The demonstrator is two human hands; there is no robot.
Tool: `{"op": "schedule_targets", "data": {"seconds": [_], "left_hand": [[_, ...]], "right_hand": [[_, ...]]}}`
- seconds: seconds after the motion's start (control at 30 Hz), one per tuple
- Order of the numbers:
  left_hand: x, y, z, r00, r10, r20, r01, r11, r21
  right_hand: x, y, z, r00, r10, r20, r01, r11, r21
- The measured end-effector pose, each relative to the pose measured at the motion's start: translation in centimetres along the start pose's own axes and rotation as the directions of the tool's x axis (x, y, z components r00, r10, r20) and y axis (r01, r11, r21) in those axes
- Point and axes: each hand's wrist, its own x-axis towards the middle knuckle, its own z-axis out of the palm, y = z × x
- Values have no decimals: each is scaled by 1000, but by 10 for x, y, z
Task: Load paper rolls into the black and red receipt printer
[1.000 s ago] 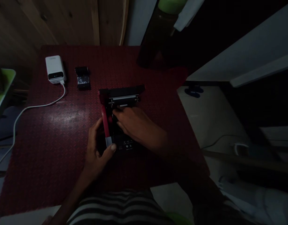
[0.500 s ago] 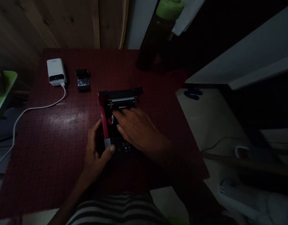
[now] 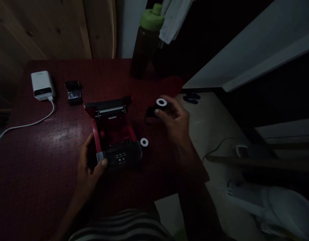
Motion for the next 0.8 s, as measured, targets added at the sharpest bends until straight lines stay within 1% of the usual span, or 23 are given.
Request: {"op": "schedule_targets", "data": {"seconds": [0.07,0.13,0.23,0.37,0.47,0.57,0.7,0.73,0.8], "left_hand": [[0,-2,0,1000,13,0,-13,1000,-2],[1,0,1,1000,8,7,-8,1000,-12],[2,5,2,1000,-5,23,6,1000,-27],[2,6,2,1000,9,26,-9,1000,-2],[2,4,0,1000,19,23,-19,1000,10],[1,5,-1,1000,5,23,-5,1000,12],[1,9,0,1000,4,28,-5,1000,11],[2,9,0,999,13,30,-13,1000,12],[3,8,1,999,24,29,-24,1000,19]], "right_hand": [[-3,30,12,995,96,29,-96,995,-7],[-10,47,24,988,132,75,-130,991,-21],[-22,56,37,984,128,126,-122,991,-55],[-25,57,42,976,136,168,-118,987,-109],[-25,56,34,968,158,194,-134,982,-130],[-35,49,13,961,193,196,-164,974,-157],[-68,28,-22,947,260,187,-218,951,-217],[-77,24,-26,940,277,200,-231,946,-226],[-93,20,-25,927,294,233,-245,945,-217]]}}
